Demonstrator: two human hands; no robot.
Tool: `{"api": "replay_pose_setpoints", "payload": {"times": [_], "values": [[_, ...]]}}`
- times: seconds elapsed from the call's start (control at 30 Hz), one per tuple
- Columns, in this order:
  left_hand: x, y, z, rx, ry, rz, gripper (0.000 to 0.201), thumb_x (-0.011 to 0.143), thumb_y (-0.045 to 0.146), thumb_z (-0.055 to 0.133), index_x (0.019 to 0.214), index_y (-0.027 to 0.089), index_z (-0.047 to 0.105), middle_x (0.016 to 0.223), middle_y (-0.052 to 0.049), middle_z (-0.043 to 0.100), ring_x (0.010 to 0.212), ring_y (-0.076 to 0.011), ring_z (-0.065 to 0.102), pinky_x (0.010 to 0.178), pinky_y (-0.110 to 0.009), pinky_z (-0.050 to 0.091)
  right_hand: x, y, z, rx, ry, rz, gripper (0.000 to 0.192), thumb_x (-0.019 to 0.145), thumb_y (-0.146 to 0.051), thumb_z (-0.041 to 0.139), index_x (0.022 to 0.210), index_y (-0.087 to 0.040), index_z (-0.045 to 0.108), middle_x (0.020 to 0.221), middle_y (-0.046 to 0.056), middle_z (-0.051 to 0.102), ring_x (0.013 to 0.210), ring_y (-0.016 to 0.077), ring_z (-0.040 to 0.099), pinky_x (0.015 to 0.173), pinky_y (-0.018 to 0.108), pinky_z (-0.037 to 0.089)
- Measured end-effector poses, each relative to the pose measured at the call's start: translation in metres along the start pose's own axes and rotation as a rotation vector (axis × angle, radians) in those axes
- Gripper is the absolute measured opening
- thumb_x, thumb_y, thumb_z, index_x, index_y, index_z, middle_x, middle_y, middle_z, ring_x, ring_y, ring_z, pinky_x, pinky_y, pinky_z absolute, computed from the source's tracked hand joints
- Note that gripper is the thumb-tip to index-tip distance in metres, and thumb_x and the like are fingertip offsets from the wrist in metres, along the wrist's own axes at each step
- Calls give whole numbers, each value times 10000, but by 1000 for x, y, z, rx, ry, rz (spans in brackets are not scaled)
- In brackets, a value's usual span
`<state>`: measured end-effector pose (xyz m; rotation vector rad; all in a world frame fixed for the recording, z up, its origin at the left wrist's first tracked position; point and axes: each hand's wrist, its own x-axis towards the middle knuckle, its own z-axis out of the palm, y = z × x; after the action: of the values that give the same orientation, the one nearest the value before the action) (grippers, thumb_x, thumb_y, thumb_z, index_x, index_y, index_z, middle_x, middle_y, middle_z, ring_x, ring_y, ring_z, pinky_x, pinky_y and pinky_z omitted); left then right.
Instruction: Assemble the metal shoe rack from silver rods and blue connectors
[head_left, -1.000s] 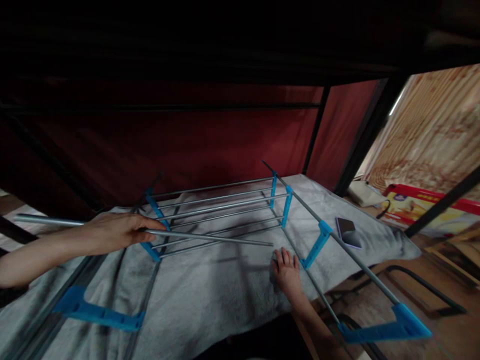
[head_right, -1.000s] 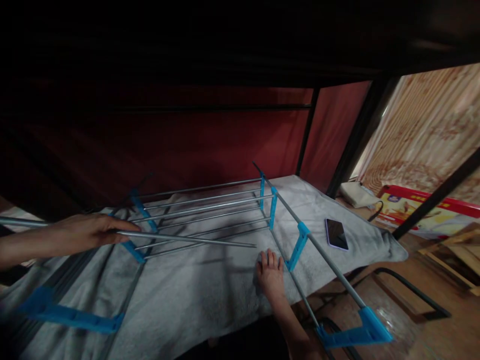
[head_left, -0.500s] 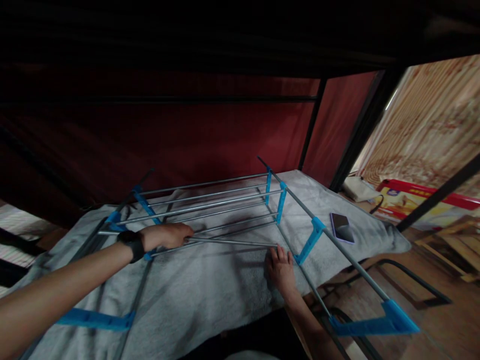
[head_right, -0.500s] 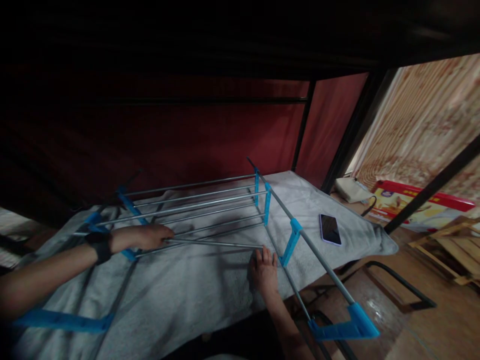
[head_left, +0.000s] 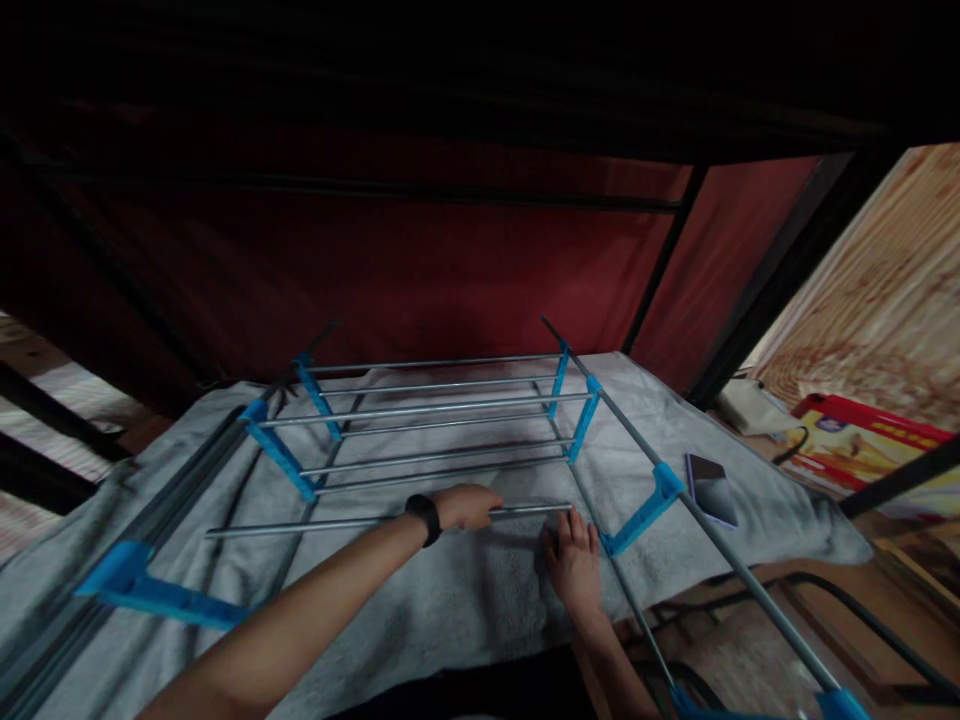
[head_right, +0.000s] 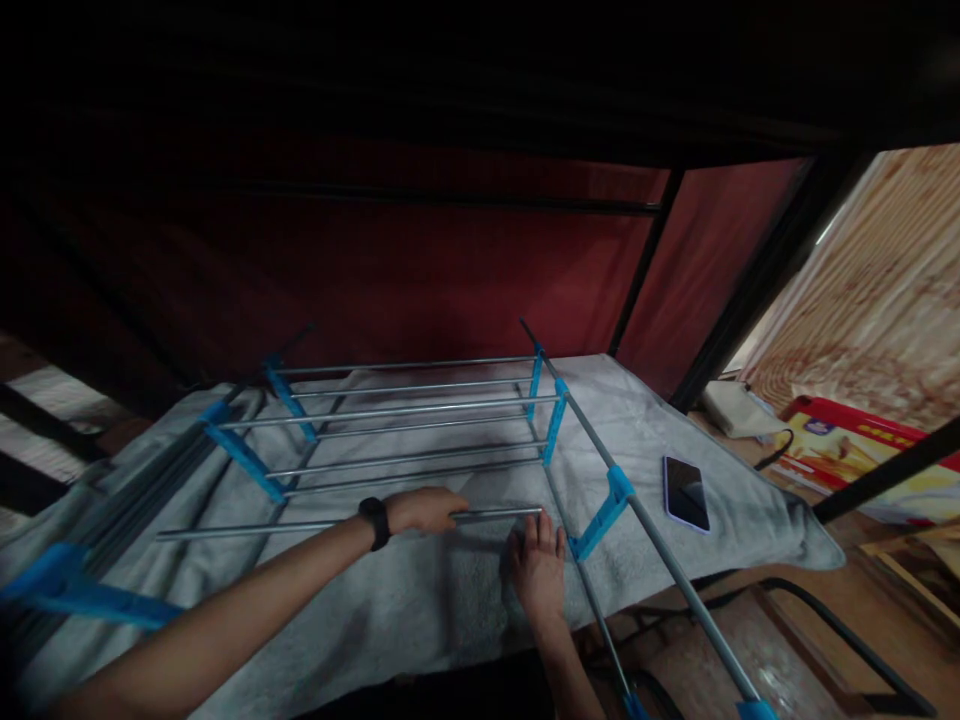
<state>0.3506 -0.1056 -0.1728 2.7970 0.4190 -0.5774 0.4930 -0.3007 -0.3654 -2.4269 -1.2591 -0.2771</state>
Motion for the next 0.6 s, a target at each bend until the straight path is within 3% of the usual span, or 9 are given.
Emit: {"api": "replay_pose_setpoints", "payload": {"times": [0.27, 0.43, 0.6], "values": [[-4, 28, 36, -2, 343, -18, 437, 901, 47, 454, 1258, 190, 662, 1160, -121, 749, 1112, -260, 704, 1019, -418, 513, -4, 11, 9, 64, 84, -35, 606, 1063, -432, 224, 1480, -77, 483, 1488, 247, 536, 1424, 334, 463, 1191, 528, 310], [-11, 36, 34, 35, 512, -60, 593, 936, 40, 423, 1502, 201, 492, 1255, -139, 690, 1174, -252, 655, 1106, -440, 440, -3, 18, 9, 100, 86, -100, 585, 1042, -383, 247, 1491, -89, 481, 1487, 242, 544, 1384, 349, 505, 1160, 571, 340], [-21, 16, 26, 82, 609, -140, 606, 977, 81, 426, 1555, 264, 444, 1227, -117, 697, 1130, -241, 663, 1076, -414, 464, -2, 21, 13, 153, 121, -89, 587, 1040, -419, 265, 1462, -88, 501, 1452, 230, 578, 1367, 344, 520, 1163, 552, 352]]}}
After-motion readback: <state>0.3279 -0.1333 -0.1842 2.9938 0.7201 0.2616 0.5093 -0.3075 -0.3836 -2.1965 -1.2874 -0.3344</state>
